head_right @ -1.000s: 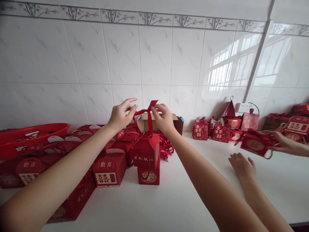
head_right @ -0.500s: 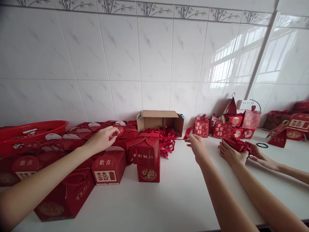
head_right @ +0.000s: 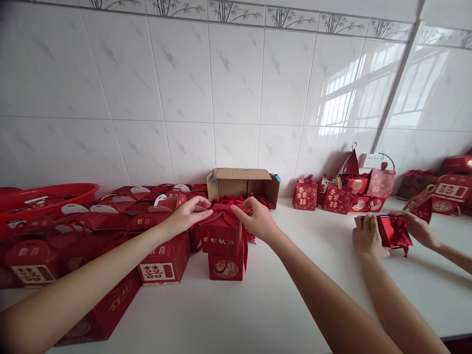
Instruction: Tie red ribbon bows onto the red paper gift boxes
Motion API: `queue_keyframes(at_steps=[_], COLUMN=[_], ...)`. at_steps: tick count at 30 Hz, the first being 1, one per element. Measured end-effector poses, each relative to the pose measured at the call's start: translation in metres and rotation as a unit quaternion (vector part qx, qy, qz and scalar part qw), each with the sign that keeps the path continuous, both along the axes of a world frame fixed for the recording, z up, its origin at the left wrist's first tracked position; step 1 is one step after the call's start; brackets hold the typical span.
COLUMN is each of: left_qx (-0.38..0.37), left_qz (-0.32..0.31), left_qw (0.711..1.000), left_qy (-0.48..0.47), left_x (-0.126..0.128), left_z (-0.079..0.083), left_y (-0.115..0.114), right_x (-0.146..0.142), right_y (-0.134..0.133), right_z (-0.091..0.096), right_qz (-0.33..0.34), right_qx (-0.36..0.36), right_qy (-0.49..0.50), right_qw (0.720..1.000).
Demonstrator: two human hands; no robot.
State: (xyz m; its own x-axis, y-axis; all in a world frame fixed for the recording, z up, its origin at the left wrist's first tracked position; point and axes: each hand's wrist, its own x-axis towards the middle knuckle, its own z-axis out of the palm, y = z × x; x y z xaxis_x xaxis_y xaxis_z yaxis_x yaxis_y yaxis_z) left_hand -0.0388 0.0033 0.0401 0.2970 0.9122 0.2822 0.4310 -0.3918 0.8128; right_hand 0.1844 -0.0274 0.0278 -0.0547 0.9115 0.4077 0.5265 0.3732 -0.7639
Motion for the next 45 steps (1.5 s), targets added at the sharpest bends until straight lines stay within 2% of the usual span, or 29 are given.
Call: queue_keyframes(at_steps=[7, 12, 16, 19, 22, 24, 28, 34, 38, 40, 45], left_qx=[-0.021, -0.031, -0.067, -0.077, -0.043, 0.004, 0.064, 0.063, 0.030, 0.042, 0.175], left_qz=[-0.010, -0.013, -0.002, 0.012, 0.008, 0.020, 0.050, 0.082, 0.073, 0.060, 0.039], left_qw=[1.000, 0.999, 0.998, 0.996, 0.994, 0.992, 0.989, 0.989, 0.988, 0.990, 0.980], left_qy=[-0.019, -0.027, -0.007, 0.044, 0.105, 0.123, 0.125, 0.110, 0.136, 0.120, 0.088], left_x=[0.001, 0.001, -0.001, -0.004, -0.006, -0.007, -0.010, -0.011, -0.010, -0.010, 0.004], left_z=[-0.003, -0.004, -0.004, 0.001, 0.007, 0.010, 0.009, 0.007, 0.006, 0.006, 0.013], left_y=[-0.002, -0.001, 0.002, 0.004, 0.003, 0.001, 0.001, 0.000, 0.000, 0.001, -0.006], right_x=[-0.005, -0.007, -0.007, -0.004, 0.000, 0.005, 0.016, 0.027, 0.032, 0.034, 0.035], right_y=[0.002, 0.003, 0.005, 0.005, 0.004, 0.003, 0.004, 0.010, 0.009, 0.006, 0.000], right_z=[0.002, 0.004, 0.001, 0.002, 0.006, 0.008, 0.010, 0.004, 0.003, 0.006, 0.026], right_qz=[0.046, 0.065, 0.070, 0.040, 0.016, 0.043, 0.129, 0.115, 0.154, 0.183, 0.250], right_qx=[0.015, -0.014, -0.018, -0.064, -0.131, -0.162, -0.155, -0.159, -0.183, -0.194, -0.205], right_qy=[-0.053, -0.076, -0.043, 0.013, 0.038, 0.022, 0.029, 0.055, 0.143, 0.201, 0.322], right_qw=[0.997, 0.995, 0.996, 0.997, 0.990, 0.986, 0.979, 0.979, 0.960, 0.943, 0.890])
